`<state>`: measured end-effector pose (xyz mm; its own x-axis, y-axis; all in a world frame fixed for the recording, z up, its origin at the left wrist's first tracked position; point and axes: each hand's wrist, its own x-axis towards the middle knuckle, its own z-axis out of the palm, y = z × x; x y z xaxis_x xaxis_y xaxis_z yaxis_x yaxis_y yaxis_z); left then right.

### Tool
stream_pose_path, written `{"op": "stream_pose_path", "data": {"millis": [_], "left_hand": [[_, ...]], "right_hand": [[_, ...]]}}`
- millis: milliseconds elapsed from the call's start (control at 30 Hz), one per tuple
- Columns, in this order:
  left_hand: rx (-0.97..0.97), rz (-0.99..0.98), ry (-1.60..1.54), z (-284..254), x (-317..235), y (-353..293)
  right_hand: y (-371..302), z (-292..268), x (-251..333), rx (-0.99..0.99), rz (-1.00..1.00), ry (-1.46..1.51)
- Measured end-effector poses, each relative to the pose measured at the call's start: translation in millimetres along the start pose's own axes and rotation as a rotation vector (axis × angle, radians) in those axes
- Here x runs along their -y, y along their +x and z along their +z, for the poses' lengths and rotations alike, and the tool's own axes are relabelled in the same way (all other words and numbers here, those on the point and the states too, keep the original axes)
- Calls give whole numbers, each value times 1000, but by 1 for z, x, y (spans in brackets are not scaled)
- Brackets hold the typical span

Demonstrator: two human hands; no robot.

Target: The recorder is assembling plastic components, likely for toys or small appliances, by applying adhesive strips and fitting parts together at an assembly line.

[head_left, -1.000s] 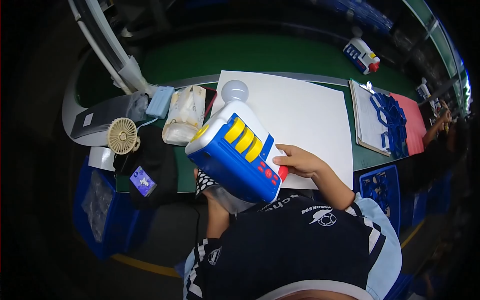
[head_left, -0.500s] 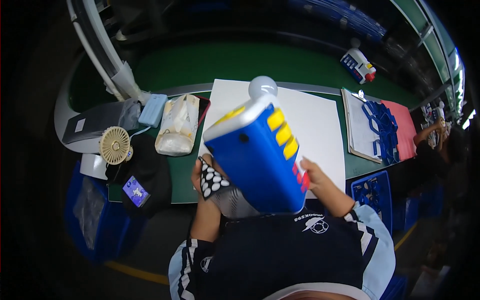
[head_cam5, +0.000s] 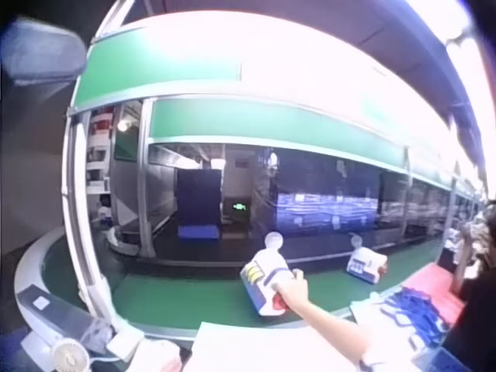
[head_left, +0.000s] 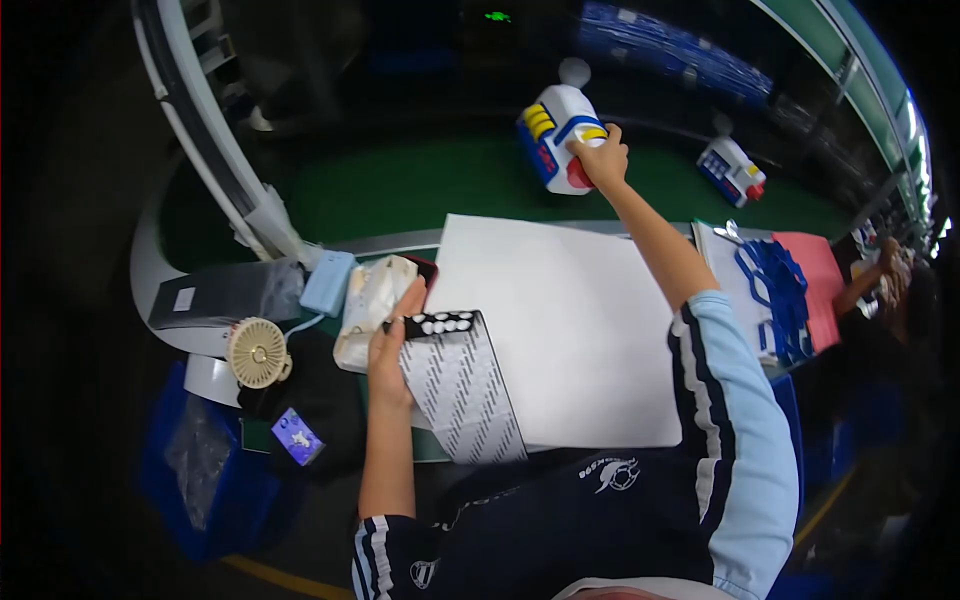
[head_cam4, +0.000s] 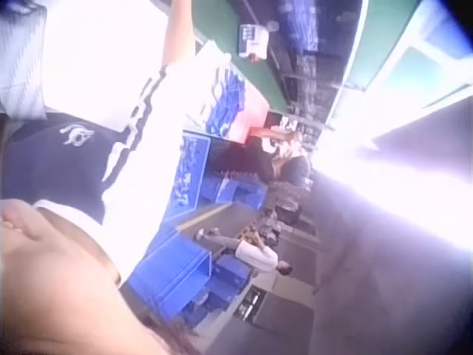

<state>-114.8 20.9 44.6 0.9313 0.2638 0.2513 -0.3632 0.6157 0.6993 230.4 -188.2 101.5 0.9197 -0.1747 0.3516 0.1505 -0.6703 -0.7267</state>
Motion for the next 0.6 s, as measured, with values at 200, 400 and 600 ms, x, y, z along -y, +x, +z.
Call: {"op": "stream_pose_path", "data": {"millis": [200, 400, 600], "left_hand": [[-115, -108, 165, -14, 4, 2], [24, -123, 373, -4, -7, 6], [227, -222, 515, 1, -23, -6]], "right_hand": [[22, 62, -16, -134, -42, -241], [7, 43, -3, -163, -326, -365], [-179, -17, -72, 576, -667, -351]]}}
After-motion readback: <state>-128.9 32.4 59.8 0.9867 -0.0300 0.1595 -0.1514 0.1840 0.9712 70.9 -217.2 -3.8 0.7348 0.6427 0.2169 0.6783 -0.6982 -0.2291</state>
